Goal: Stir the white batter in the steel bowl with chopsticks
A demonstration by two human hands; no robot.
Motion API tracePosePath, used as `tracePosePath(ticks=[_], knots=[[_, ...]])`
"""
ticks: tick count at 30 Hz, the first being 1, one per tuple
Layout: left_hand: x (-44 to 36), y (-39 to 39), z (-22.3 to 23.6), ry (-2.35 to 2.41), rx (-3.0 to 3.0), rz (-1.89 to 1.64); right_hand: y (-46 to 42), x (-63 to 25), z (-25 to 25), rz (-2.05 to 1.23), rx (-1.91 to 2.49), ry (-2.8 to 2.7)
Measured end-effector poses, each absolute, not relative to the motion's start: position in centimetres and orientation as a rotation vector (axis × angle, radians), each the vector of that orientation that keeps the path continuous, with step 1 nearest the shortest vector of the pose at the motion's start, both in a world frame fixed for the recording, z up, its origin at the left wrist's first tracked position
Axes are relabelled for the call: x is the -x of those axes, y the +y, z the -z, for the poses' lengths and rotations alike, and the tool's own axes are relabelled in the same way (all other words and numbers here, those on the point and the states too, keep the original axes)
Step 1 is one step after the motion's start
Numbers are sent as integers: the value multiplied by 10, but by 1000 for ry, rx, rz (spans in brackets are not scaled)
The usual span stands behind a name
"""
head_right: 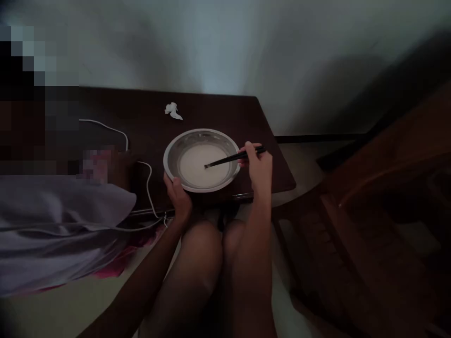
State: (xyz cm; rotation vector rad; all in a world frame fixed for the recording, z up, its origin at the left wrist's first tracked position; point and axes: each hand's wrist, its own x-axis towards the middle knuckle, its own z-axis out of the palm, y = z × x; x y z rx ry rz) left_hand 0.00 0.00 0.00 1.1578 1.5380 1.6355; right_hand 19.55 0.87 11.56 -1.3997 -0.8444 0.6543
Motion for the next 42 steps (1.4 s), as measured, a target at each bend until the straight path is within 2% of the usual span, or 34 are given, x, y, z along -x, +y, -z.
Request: tracePosePath(ticks=[2, 6, 12, 18, 22, 24, 29, 34, 42], knots=[[1, 0, -1, 1526, -1166, -1629, 12, -196, -113, -697, 1371, -819], [2, 0, -2, 1524, -1196, -1634, 21, -203, -104, -557, 1440, -651], [2, 1, -1, 1543, -1215, -1656, 35, -199, -98, -738, 1307, -863], [-1, 0, -4, 1536, -1196, -1664, 38, -203, -98, -497, 1392, -706], [0, 0, -5, 1546, -1182, -1661, 41, -192, -98, -668, 1365, -887], [0, 0, -5, 1548, -1183, -1657, 42, -188, -100, -697, 1329, -947], [1, 0, -4, 1536, -1181, -1645, 35, -193, -104, -499, 1392, -792], [0, 1, -6, 1568, -1157, -1627, 34, -190, -107, -710, 1307, -944], [-6, 13, -12, 1581, -1232, -1493, 48, -217, -133, -596, 1407, -1089]])
